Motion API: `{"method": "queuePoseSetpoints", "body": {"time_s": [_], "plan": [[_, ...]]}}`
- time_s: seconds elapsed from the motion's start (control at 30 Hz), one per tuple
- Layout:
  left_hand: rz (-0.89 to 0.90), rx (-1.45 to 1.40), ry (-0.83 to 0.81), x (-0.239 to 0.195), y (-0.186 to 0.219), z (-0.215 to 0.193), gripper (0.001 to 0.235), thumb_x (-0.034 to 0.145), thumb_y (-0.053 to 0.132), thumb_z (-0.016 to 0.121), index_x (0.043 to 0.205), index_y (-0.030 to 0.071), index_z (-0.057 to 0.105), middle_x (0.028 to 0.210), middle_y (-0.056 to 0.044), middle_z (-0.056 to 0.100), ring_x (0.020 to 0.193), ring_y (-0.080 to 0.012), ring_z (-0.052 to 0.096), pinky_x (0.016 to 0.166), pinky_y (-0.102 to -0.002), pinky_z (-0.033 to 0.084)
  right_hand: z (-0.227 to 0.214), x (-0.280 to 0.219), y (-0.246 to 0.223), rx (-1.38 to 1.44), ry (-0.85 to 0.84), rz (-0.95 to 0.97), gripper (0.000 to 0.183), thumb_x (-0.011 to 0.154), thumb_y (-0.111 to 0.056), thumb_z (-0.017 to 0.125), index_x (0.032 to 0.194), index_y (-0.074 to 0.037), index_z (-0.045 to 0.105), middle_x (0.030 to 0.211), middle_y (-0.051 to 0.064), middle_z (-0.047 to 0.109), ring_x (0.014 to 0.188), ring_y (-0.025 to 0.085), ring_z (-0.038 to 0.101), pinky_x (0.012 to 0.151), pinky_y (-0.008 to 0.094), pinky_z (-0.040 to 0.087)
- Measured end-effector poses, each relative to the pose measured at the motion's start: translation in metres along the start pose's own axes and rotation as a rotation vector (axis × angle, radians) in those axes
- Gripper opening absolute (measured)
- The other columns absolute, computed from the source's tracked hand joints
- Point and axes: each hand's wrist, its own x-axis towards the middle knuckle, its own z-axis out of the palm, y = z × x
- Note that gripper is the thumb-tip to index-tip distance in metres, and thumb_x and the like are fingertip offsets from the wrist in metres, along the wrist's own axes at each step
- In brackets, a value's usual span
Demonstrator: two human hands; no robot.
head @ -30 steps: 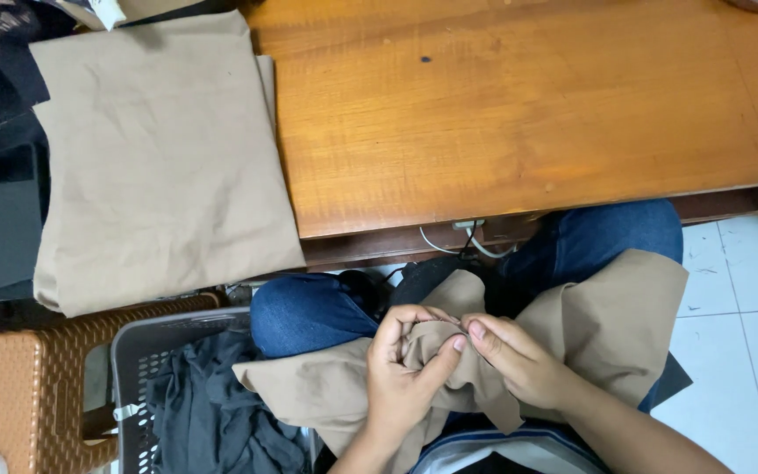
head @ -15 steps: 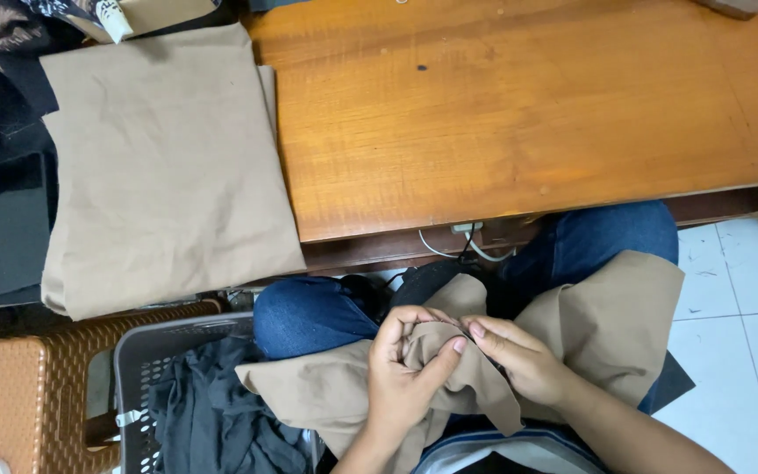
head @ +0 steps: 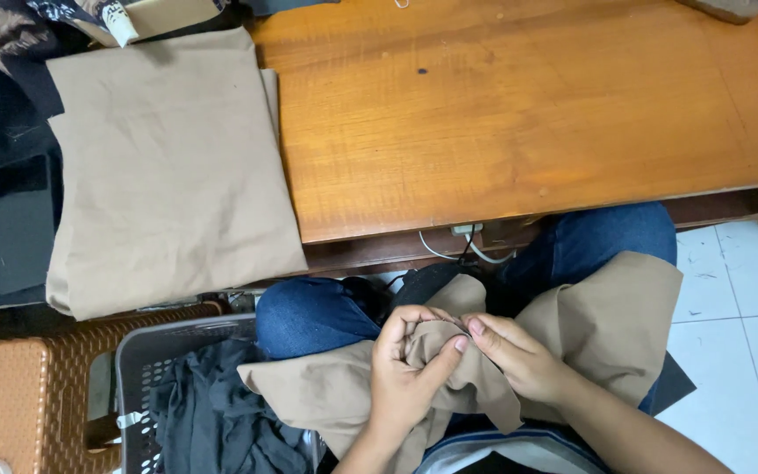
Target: Inspecting, trimming loose threads with a small blade, and folding cut fabric pieces at a workstation.
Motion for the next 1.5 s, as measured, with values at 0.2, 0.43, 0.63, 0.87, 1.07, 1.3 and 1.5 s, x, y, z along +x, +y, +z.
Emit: {"method": "queuePoseSetpoints", "body": {"time_s": [0.2,0.43,0.63,0.87,1.07,1.3,1.5], "plan": [[-0.031,-0.022,-0.005,0.003,0.01,0.003,0.012,0.081,0.01,0.054,0.088,0.003,0.059,0.09,-0.011,0.066,0.088,-0.019,0.064,0.082,-0.028,0.05,0.003,-0.001,-0.016,0.215,0.079,0.03,0.038,0.091,-0.034,0.036,0.063,-0.009,0.04,0.057,-0.002,0.036,0.05,0.007,0.032,0.045,0.021,0.027],[-0.022,-0.143,-0.004,0.005,0.009,-0.001,0.026,0.086,0.017,0.044,0.092,0.001,0.063,0.098,-0.016,0.064,0.097,-0.0249,0.06,0.089,-0.033,0.044,-0.033,-0.009,-0.051,0.05,0.148,-0.172,0.025,0.085,-0.028,0.041,0.092,-0.005,0.048,0.068,0.003,0.042,0.049,0.007,0.035,0.039,0.018,0.021],[-0.184,-0.017,-0.049,0.016,0.022,-0.007,0.034,0.084,0.025,0.045,0.1,0.001,0.064,0.098,-0.009,0.066,0.091,-0.0153,0.061,0.082,-0.025,0.045,-0.092,-0.002,-0.109,-1.225,0.555,-0.426,0.032,0.089,-0.023,0.04,0.107,0.001,0.051,0.092,0.013,0.044,0.077,0.029,0.05,0.066,0.038,0.04],[-0.22,0.317,-0.646,0.004,0.063,-0.018,0.024,0.076,0.02,0.068,0.065,0.014,0.047,0.061,0.008,0.04,0.056,-0.0025,0.036,0.05,-0.02,0.029,-0.191,0.033,-0.093,-1.636,0.681,-0.482,0.028,0.084,-0.026,0.055,0.111,-0.026,0.061,0.092,0.005,0.05,0.083,0.029,0.046,0.065,0.04,0.037],[0.047,0.237,-0.848,-0.016,0.096,-0.014,0.015,0.08,0.02,0.063,0.078,0.005,0.065,0.066,-0.003,0.063,0.057,-0.0075,0.055,0.05,-0.02,0.04,-0.172,0.016,-0.114,-1.518,0.688,-0.66,0.032,0.083,-0.031,0.054,0.113,-0.018,0.058,0.102,0.013,0.05,0.096,0.035,0.045,0.076,0.047,0.038],[0.298,-0.198,0.346,0.023,0.106,-0.064,0.003,0.07,0.002,0.063,0.072,0.0,0.064,0.068,-0.006,0.062,0.06,-0.0116,0.055,0.058,-0.02,0.045,-0.084,-0.029,-0.054,-0.934,-0.265,-0.278,0.049,0.074,-0.034,0.065,0.116,-0.012,0.052,0.125,0.011,0.047,0.123,0.022,0.033,0.098,0.035,0.026],[0.148,0.432,0.316,0.05,0.154,-0.094,0.011,0.076,0.01,0.063,0.07,0.001,0.065,0.074,-0.001,0.063,0.071,-0.0072,0.053,0.063,-0.021,0.042,-0.203,-0.066,-0.028,-0.779,0.192,-0.239,0.031,0.066,-0.038,0.063,0.084,-0.018,0.079,0.097,0.004,0.075,0.093,0.015,0.069,0.085,0.031,0.047]]}}
